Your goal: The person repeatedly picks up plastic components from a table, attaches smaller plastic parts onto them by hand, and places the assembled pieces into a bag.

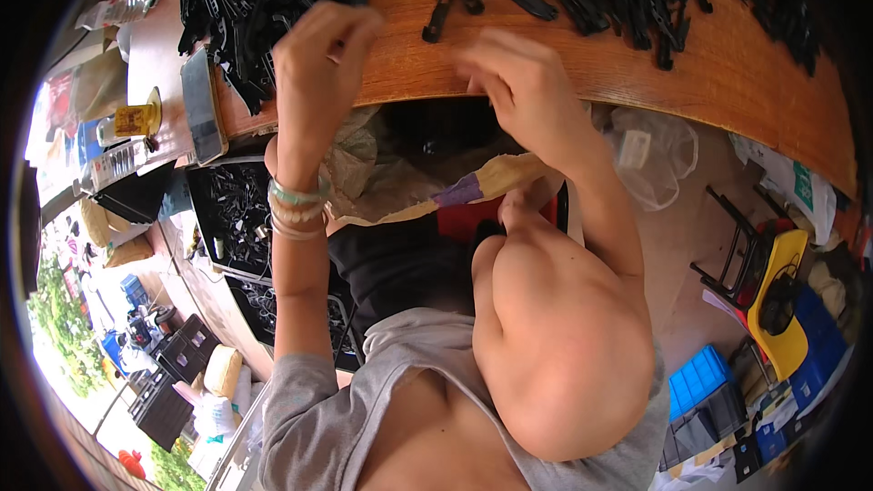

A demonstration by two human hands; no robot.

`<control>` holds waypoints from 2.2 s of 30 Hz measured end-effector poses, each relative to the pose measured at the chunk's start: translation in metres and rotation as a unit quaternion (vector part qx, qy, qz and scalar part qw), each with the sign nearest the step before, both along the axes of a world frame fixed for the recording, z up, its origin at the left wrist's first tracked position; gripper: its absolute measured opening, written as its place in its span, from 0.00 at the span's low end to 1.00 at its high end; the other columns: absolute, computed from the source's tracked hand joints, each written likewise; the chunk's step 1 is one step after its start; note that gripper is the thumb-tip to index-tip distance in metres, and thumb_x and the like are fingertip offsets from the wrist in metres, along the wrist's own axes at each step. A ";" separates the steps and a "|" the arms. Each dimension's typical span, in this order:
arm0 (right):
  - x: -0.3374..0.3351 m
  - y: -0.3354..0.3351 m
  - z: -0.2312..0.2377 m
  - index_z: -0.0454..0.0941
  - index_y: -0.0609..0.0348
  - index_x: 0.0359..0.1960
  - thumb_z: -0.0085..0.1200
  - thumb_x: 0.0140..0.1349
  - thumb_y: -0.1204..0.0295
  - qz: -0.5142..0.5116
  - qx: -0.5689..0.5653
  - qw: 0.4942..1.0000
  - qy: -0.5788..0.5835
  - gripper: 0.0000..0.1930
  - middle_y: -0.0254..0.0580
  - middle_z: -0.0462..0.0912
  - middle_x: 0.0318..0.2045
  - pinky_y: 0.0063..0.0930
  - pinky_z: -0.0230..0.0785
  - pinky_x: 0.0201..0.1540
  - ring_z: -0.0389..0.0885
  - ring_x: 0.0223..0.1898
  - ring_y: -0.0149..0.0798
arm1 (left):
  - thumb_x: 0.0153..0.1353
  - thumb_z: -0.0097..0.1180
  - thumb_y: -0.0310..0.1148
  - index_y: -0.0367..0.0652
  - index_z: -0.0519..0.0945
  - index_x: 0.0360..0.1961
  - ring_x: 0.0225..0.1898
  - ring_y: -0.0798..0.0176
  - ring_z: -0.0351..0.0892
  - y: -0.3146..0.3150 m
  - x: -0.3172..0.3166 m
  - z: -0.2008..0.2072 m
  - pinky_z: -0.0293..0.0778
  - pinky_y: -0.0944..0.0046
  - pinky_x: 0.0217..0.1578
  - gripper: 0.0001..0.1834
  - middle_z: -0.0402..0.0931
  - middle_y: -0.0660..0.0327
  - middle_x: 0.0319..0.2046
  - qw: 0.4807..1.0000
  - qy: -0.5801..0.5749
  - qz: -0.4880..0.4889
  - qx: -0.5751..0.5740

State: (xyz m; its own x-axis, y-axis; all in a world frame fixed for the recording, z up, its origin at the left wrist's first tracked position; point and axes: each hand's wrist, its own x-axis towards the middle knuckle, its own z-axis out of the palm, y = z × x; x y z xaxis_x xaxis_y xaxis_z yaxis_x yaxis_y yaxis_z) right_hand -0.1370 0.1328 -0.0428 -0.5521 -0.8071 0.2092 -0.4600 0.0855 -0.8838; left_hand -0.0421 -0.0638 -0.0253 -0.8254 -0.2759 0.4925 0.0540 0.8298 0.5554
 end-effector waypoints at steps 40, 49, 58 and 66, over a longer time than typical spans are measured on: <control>0.008 0.013 0.004 0.80 0.64 0.39 0.62 0.48 0.86 -0.060 -0.158 0.982 0.080 0.14 0.44 0.79 0.36 0.22 0.74 0.29 0.80 0.34 0.36 | 0.53 0.61 0.22 0.32 0.77 0.47 0.31 0.64 0.84 0.062 0.021 0.016 0.75 0.69 0.28 0.18 0.82 0.54 0.31 0.970 -0.127 -0.072 0.192; 0.010 0.016 0.010 0.76 0.64 0.48 0.55 0.47 0.91 -0.032 -0.104 0.988 0.108 0.24 0.46 0.77 0.43 0.24 0.82 0.39 0.78 0.41 0.40 | 0.51 0.63 0.24 0.34 0.77 0.43 0.24 0.49 0.79 0.056 0.022 0.017 0.73 0.59 0.25 0.16 0.78 0.50 0.27 0.982 -0.092 -0.138 0.093; 0.015 0.019 0.008 0.77 0.66 0.44 0.48 0.46 0.97 -0.052 -0.119 0.989 0.065 0.23 0.46 0.77 0.38 0.24 0.82 0.33 0.78 0.36 0.39 | 0.50 0.63 0.24 0.34 0.78 0.43 0.24 0.50 0.78 0.058 0.022 0.013 0.73 0.60 0.24 0.16 0.77 0.50 0.26 0.982 -0.072 -0.144 0.094; 0.014 0.020 0.004 0.79 0.66 0.41 0.50 0.47 0.95 -0.060 -0.118 0.990 0.056 0.20 0.45 0.78 0.37 0.24 0.83 0.32 0.78 0.36 0.39 | 0.51 0.64 0.30 0.37 0.77 0.42 0.20 0.52 0.76 0.057 0.021 0.002 0.70 0.59 0.20 0.17 0.75 0.54 0.22 0.981 -0.049 -0.145 0.116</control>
State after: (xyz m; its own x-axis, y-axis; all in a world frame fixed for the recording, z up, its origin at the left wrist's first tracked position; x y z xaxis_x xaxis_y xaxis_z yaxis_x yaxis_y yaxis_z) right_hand -0.1225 0.1524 -0.0388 -0.6034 -0.6584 0.4500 -0.5556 -0.0577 -0.8295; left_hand -0.0212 -0.0073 -0.0233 -0.9262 -0.1181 0.3580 0.2057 0.6375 0.7425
